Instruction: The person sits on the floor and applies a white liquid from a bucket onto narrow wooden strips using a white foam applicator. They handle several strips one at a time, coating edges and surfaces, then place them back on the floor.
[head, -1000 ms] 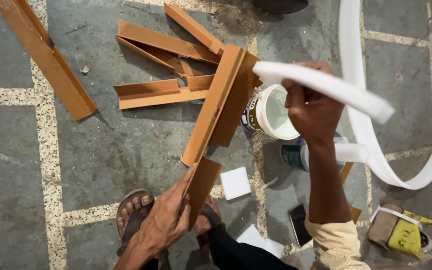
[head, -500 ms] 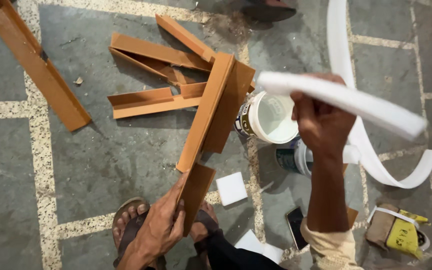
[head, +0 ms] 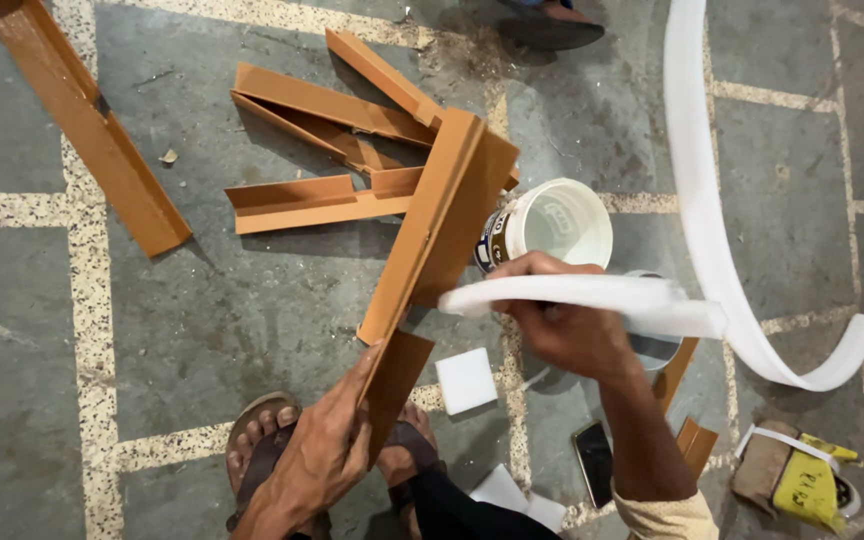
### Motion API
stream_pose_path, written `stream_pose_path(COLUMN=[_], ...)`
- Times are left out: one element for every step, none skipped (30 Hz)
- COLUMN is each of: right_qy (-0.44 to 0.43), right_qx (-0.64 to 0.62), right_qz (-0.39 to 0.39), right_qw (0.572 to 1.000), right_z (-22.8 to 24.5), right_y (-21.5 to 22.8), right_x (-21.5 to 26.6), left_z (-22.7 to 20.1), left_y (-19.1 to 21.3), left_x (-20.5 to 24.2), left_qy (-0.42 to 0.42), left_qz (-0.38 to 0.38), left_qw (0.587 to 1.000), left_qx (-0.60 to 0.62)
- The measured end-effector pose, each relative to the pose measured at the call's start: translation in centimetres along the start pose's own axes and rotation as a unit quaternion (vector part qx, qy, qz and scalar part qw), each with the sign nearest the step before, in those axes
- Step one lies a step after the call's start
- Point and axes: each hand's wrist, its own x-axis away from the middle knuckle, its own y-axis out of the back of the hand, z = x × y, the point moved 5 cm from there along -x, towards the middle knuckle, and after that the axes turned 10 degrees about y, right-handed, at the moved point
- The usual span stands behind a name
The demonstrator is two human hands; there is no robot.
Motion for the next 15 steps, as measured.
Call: stream_pose_path(right_qy=[-0.012, -0.077, -0.141, -0.203, -0.181, -0.158, -0.136, -0.128, -0.119, -0.11, -0.107, -0.102, -0.097, -0.084, -0.072], right_qx=[-0.147, -0.15, -0.151, -0.15, -0.125, -0.101, -0.076, -0.043, -0.009, 0.024, 0.013, 0.0, -0.012, -0.003, 0.005], right_qz=[-0.018, -0.094, -0.17, -0.244, -0.252, -0.258, -0.263, -0.241, -0.218, -0.194, -0.179, -0.163, -0.147, -0.123, -0.098], right_qw=[0.989, 0.981, 0.963, 0.936, 0.942, 0.948, 0.952, 0.961, 0.969, 0.974, 0.978, 0.981, 0.984, 0.989, 0.993], right_z=[0.0, -0.7, -1.5, -2.3, -2.5, -3.0, -3.2, -3.4, -3.4, -3.3, -3.1, -2.7, -2.2, -1.2, -0.1], right_y=[0.3, 1.4, 2.7, 4.0, 4.6, 5.0, 5.1, 4.9, 4.5, 4.0, 3.3, 2.4, 1.6, 0.8, -0.2], right_x=[0.1, 0.3, 0.4, 0.6, -0.1, -1.2, -2.0, -2.7, -3.4, -3.8, -4.1, -4.3, -4.3, -4.0, -3.4], left_z=[0.0, -0.1, -0.2, -0.3, -0.6, -0.8, -0.9, -0.9, -0.8, -0.7, -0.5, -0.3, -0.1, 0.0, 0.0], left_y=[-0.1, -0.1, -0.1, -0.2, -0.2, -0.2, -0.1, -0.3, -0.4, -0.5, -0.4, -0.2, 0.1, 0.2, 0.3], left_x=[0.0, 0.1, 0.1, 0.0, -0.1, -0.1, -0.2, -0.2, -0.1, -0.1, 0.0, 0.0, 0.1, 0.1, 0.0], left_qy=[0.006, 0.01, 0.015, 0.016, 0.003, -0.008, -0.02, -0.017, -0.015, -0.012, -0.006, 0.0, 0.006, 0.009, 0.013], left_qz=[0.003, 0.008, 0.013, 0.017, 0.015, 0.013, 0.01, 0.018, 0.025, 0.031, 0.029, 0.025, 0.022, 0.017, 0.012], left_qw=[1.0, 1.0, 1.0, 0.999, 0.999, 1.0, 0.999, 0.999, 0.999, 0.999, 0.999, 0.999, 0.999, 1.0, 1.0], left_qx=[0.003, 0.012, 0.021, 0.029, 0.028, 0.027, 0.027, 0.022, 0.016, 0.011, 0.018, 0.024, 0.03, 0.018, 0.007])
